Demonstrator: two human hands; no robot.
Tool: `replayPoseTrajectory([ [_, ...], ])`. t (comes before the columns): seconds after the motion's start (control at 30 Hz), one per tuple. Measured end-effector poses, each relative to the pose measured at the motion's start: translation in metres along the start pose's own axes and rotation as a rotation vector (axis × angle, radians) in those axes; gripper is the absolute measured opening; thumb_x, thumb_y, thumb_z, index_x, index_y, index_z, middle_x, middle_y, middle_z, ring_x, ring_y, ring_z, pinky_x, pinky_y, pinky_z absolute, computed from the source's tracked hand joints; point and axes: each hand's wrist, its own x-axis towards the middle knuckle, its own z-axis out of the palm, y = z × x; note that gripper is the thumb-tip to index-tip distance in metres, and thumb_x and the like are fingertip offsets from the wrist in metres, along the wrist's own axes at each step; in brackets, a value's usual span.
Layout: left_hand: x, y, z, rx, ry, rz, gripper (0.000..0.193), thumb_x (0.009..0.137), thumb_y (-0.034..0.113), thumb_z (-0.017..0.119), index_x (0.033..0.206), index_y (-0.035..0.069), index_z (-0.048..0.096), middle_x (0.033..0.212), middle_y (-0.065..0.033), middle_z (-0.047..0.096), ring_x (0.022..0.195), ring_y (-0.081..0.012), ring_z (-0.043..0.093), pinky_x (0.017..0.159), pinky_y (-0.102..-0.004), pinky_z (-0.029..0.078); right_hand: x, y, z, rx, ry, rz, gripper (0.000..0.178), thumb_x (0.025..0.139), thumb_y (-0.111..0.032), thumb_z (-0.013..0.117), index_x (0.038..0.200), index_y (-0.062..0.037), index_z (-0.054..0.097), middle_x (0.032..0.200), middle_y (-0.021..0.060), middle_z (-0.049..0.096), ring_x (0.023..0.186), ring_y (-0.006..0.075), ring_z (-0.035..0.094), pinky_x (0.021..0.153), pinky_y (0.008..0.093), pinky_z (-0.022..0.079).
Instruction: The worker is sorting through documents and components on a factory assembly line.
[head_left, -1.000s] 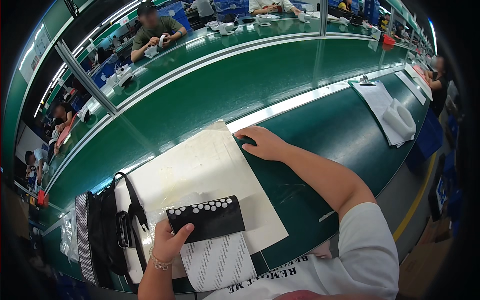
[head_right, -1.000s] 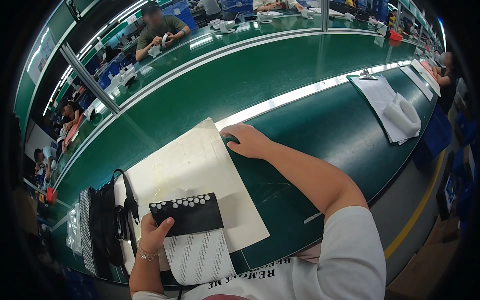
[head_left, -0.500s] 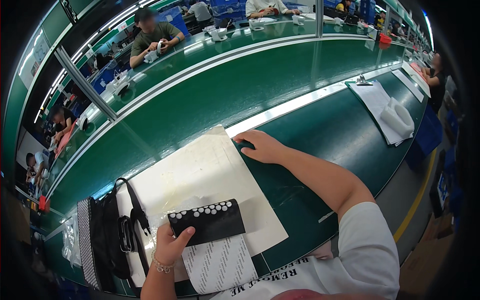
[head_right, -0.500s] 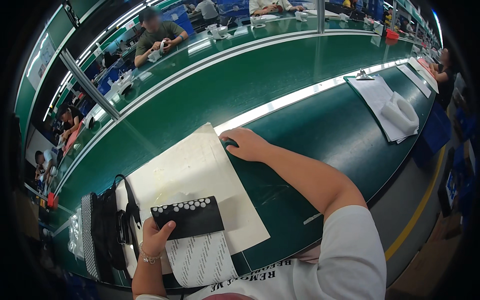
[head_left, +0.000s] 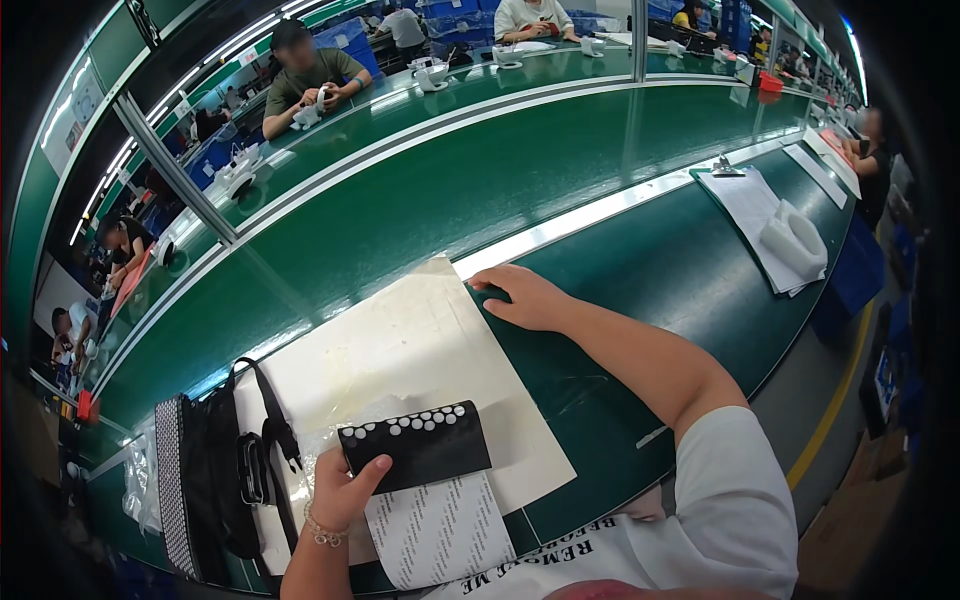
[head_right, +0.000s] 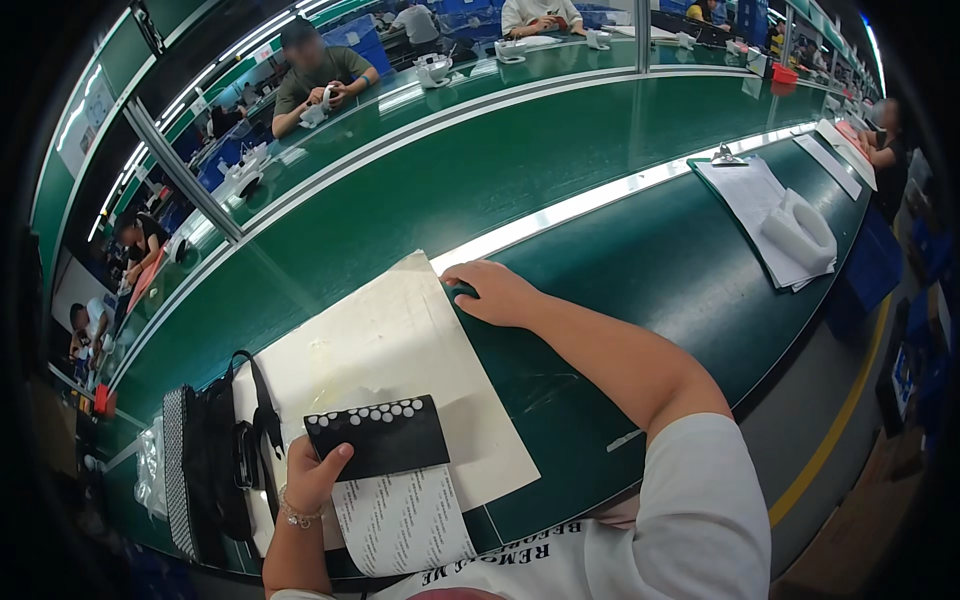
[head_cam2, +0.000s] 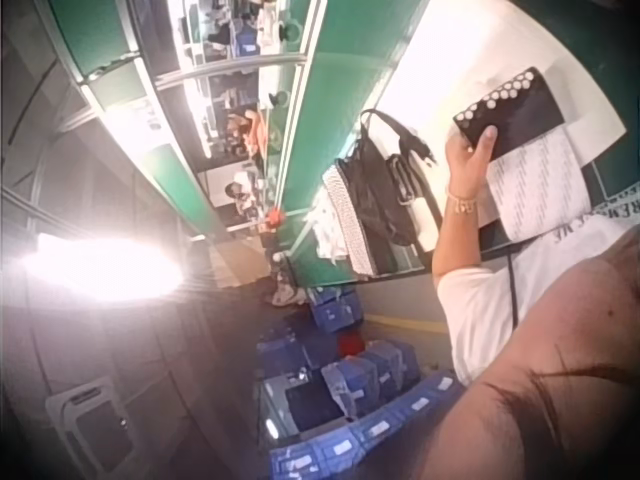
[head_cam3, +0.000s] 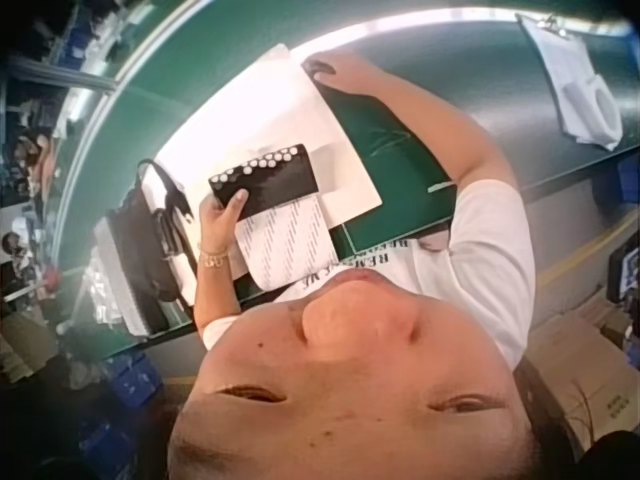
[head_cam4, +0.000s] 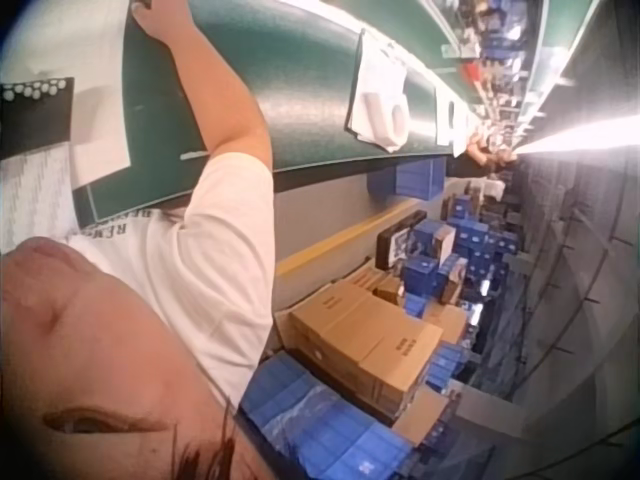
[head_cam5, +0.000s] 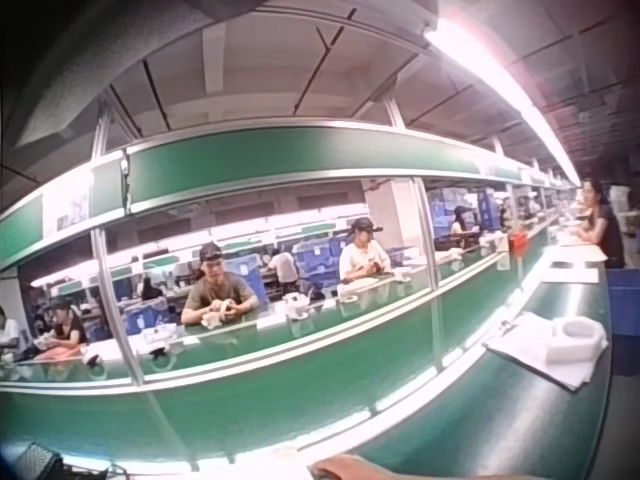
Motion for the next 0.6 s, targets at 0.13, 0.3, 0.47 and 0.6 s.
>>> replayPoseTrajectory([
  [0.13,-0.0005,0.0015,0.0011,-0.013,0.000,0.007,0.023,0.080,0.012,0.064,0.095,-0.005,0.060,0.087,-0.0036,0.062,0.076,-0.0084,0.055,0.069,-0.0232,0.045,0.0003,-0.0003,-0.0006,0.005,-0.008,0.010,0.033,0.077,-0.010,0.055,0.110,-0.0065,0.053,0.101,0.0093,0.058,0.099,0.0267,0.052,0.088,0.0355,0.041],
  [0.3,0.0008,-0.0004,0.0016,-0.059,-0.009,0.025,0.023,0.080,0.011,0.063,0.096,-0.005,0.059,0.088,-0.0036,0.062,0.076,-0.0085,0.055,0.069,-0.0232,0.045,0.0007,-0.0008,-0.0009,0.009,-0.017,0.007,0.033,0.077,-0.010,0.055,0.110,-0.0065,0.053,0.101,0.0093,0.058,0.099,0.0265,0.052,0.088,0.0354,0.041],
  [0.47,0.0004,-0.0015,0.0013,-0.048,-0.011,0.024,0.023,0.081,0.011,0.063,0.096,-0.006,0.059,0.088,-0.0035,0.062,0.076,-0.0084,0.054,0.068,-0.0229,0.045,0.0004,0.0004,-0.0002,0.020,-0.013,0.011,0.033,0.078,-0.010,0.055,0.111,-0.0066,0.053,0.101,0.0093,0.058,0.100,0.0260,0.052,0.088,0.0356,0.041],
  [0.6,-0.0009,-0.0001,0.0009,-0.036,-0.011,0.029,0.023,0.081,0.011,0.063,0.096,-0.006,0.059,0.087,-0.0033,0.062,0.076,-0.0083,0.054,0.068,-0.0230,0.045,0.0011,0.0013,0.0008,0.030,-0.016,0.011,0.033,0.078,-0.011,0.055,0.111,-0.0066,0.053,0.101,0.0093,0.058,0.100,0.0259,0.052,0.088,0.0356,0.041],
])
